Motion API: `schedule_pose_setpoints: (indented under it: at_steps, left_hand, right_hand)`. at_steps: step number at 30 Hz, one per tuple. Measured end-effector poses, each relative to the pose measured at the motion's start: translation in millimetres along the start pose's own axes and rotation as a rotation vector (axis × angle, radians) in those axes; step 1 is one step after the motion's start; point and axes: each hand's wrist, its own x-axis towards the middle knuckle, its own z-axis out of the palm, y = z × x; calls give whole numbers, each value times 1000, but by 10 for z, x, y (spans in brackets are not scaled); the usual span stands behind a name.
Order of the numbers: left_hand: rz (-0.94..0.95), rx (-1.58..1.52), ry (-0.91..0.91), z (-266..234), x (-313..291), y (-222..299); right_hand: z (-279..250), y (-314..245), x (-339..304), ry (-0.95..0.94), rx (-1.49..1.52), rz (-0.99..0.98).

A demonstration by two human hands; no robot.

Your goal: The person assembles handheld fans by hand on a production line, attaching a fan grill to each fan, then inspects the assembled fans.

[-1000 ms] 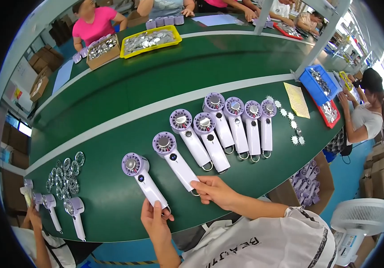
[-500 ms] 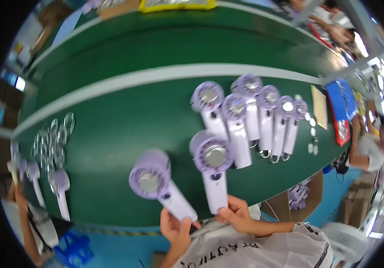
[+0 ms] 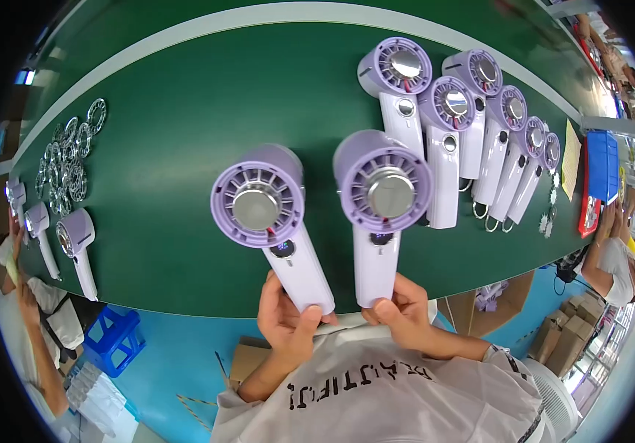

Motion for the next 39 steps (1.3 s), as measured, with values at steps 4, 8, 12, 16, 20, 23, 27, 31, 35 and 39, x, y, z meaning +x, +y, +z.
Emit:
schedule_pose_setpoints:
  at_steps: [4,8,12,16,20,23,27,31,35,39]
  left_hand:
    - [-1,-2,20,70,17,43]
    - [-4,11,20,89,36,61]
    - [26,19,35,95,48,46]
    - [24,-28,32,88,61,28]
    - [40,12,60,87,48,-20]
    - [88,129,94,182,79,0]
    - [98,147,87,191,89,-2]
    - [79,71,63,142,71,-3]
    - [94,15,34,110,68,-30]
    - [90,37,58,140,64,-33]
  right_hand:
    - [-112,88,-24,-97,105,-7]
    - [-40,19,14,-70,53,-34]
    - [-26,13,44,-45,13,-50]
    - [-71,75,29,-82,93,-59]
    - [-44,57,49,-33,19,-67]
    - [-30,71,50,-20,2,-85]
    - [-32,73,49,-10,-9,-87]
    - [-54,74,55,-32,8,-86]
    - [-98,132,53,-55,36,-82]
    - [-85,135,39,-67,86,-88]
